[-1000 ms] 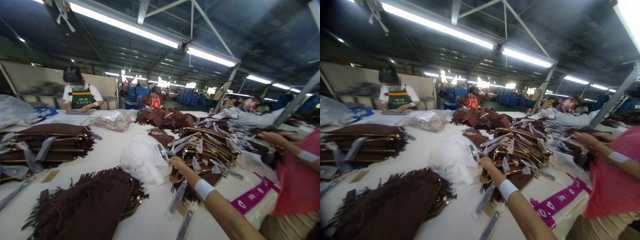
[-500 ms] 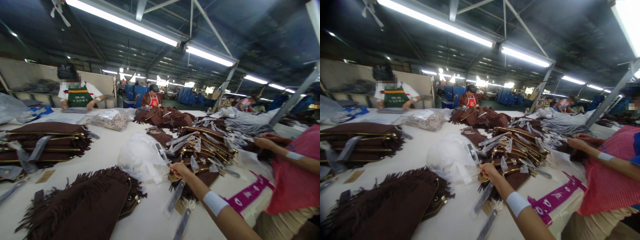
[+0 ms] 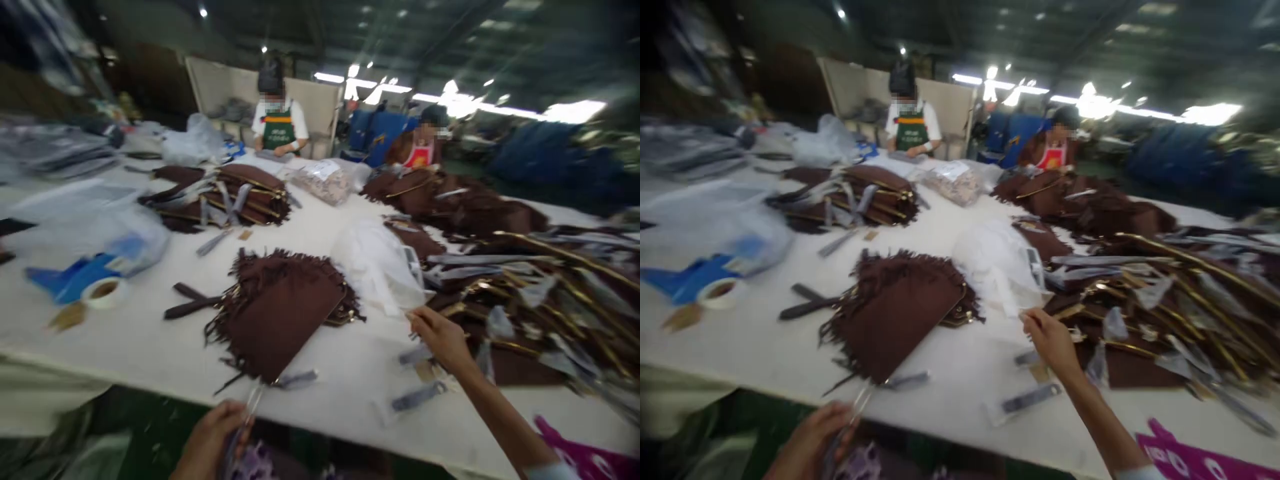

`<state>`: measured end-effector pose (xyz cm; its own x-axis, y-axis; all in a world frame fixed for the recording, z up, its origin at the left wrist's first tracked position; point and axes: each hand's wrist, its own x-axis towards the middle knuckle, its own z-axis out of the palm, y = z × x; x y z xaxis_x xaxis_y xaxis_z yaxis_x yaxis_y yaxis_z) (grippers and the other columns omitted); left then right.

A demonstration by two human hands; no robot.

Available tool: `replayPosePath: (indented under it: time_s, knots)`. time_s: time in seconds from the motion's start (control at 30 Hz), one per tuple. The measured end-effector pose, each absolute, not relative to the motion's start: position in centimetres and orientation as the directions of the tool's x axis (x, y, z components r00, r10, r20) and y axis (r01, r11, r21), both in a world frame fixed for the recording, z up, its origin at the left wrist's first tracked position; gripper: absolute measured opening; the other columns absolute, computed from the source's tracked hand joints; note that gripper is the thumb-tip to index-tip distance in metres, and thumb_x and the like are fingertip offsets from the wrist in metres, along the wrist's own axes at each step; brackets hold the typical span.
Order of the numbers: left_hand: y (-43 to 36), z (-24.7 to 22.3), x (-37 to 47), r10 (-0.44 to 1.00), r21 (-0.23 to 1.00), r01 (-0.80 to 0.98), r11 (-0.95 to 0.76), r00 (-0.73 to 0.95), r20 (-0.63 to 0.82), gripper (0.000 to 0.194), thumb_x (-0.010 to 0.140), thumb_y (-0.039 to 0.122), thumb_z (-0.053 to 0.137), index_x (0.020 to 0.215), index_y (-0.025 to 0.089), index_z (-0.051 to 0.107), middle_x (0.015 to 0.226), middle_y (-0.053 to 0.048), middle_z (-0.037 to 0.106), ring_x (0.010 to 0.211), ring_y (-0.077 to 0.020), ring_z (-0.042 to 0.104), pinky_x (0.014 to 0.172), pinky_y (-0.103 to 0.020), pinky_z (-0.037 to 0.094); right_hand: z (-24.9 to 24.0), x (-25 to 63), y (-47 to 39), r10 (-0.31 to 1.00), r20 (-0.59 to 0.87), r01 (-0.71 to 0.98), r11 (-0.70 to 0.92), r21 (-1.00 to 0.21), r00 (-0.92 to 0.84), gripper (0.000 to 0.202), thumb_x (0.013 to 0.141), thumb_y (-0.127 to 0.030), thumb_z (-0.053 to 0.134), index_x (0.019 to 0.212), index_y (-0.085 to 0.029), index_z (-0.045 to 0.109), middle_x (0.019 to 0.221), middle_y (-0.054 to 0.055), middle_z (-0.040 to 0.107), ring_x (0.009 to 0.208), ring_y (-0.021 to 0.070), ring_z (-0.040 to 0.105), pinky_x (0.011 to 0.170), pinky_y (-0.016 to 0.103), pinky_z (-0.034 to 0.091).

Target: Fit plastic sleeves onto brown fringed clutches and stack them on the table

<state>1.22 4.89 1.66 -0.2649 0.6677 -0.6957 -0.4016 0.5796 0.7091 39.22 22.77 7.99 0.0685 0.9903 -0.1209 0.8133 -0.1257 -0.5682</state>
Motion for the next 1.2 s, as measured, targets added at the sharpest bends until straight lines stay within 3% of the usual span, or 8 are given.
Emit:
replayPosePath:
  time_s: [0.07, 0.13, 0.27, 0.4, 0.63, 0.97, 1.2]
  knots:
    - [3.7, 1.2, 0.6, 0.706, 0.701, -0.465, 0.541, -0.201, -0.679, 0.016, 0.067, 0.022, 0.072, 0.074, 0.013, 0.060, 0.064, -0.001, 0.060, 0.050, -0.0096, 0.050, 0.044, -0.019, 0.037, 7.1, 34.5, 19.6, 0.969, -0.151, 0.680, 0.022, -0.733, -0.193, 0.026, 0.088, -0.042, 0.049, 0.088, -0.019, 0.062, 0.070, 0.000, 0.059, 0.064, 0.0152, 0.054, 0.063, 0.025, 0.042]
    - [3.4, 1.0, 0.3, 0.710, 0.687, -0.506, 0.521, -0.189, -0.678, 0.016, 0.064, 0.021, 0.071, 0.071, 0.013, 0.059, 0.063, -0.001, 0.061, 0.049, -0.0093, 0.049, 0.044, -0.019, 0.036, 6.2, 29.1, 15.7, 0.884, -0.231, 0.485, -0.004, -0.874, -0.407, 0.025, 0.089, -0.039, 0.047, 0.090, -0.019, 0.063, 0.071, 0.000, 0.059, 0.065, 0.0145, 0.054, 0.060, 0.023, 0.042]
    - [3.6, 1.0, 0.3, 0.721, 0.672, -0.554, 0.491, -0.175, -0.670, 0.014, 0.065, 0.020, 0.069, 0.072, 0.014, 0.058, 0.064, -0.002, 0.062, 0.048, -0.0092, 0.048, 0.043, -0.018, 0.033, 4.0, 19.5, 10.3, 0.763, -0.258, 0.272, -0.113, -0.956, -0.592, 0.019, 0.088, -0.028, 0.050, 0.085, -0.019, 0.066, 0.067, -0.001, 0.059, 0.060, 0.0122, 0.052, 0.057, 0.022, 0.039]
    - [3.4, 0.9, 0.1, 0.732, 0.633, -0.604, 0.484, -0.116, -0.671, 0.013, 0.066, 0.019, 0.068, 0.074, 0.012, 0.060, 0.059, -0.003, 0.060, 0.049, -0.0094, 0.049, 0.043, -0.017, 0.030, 2.4, 15.2, 9.3, 0.758, -0.208, 0.204, -0.100, -0.974, -0.619, 0.017, 0.086, -0.021, 0.051, 0.085, -0.019, 0.068, 0.068, -0.001, 0.061, 0.062, 0.0122, 0.053, 0.059, 0.022, 0.039]
    - [3.8, 1.0, -0.3, 0.721, 0.555, -0.698, 0.452, -0.080, -0.688, 0.011, 0.062, 0.013, 0.067, 0.069, 0.012, 0.059, 0.054, 0.000, 0.054, 0.045, -0.0068, 0.044, 0.040, -0.014, 0.026, 1.8, 13.5, 9.2, 0.760, -0.250, 0.212, -0.150, -0.966, -0.599, 0.019, 0.086, -0.021, 0.050, 0.090, -0.021, 0.069, 0.065, -0.002, 0.063, 0.059, 0.0126, 0.053, 0.057, 0.021, 0.038]
    - [3.2, 1.1, 0.3, 0.749, 0.628, -0.674, 0.389, -0.166, -0.642, 0.009, 0.063, 0.016, 0.063, 0.071, 0.013, 0.059, 0.056, 0.000, 0.054, 0.050, -0.0102, 0.047, 0.045, -0.018, 0.030, 2.2, 12.4, 9.6, 0.736, -0.321, 0.272, -0.192, -0.943, -0.596, 0.021, 0.085, -0.024, 0.051, 0.089, -0.020, 0.071, 0.056, -0.002, 0.065, 0.047, 0.0124, 0.051, 0.049, 0.021, 0.035]
    - [2.9, 0.7, 0.6, 0.760, 0.676, -0.608, 0.416, -0.176, -0.626, 0.017, 0.068, 0.028, 0.069, 0.069, 0.014, 0.059, 0.054, -0.001, 0.056, 0.050, -0.0112, 0.046, 0.047, -0.020, 0.030, 2.3, 12.9, 10.5, 0.689, -0.301, 0.330, -0.095, -0.939, -0.659, 0.026, 0.080, -0.012, 0.047, 0.088, -0.021, 0.070, 0.065, -0.001, 0.068, 0.061, 0.0151, 0.060, 0.058, 0.022, 0.040]
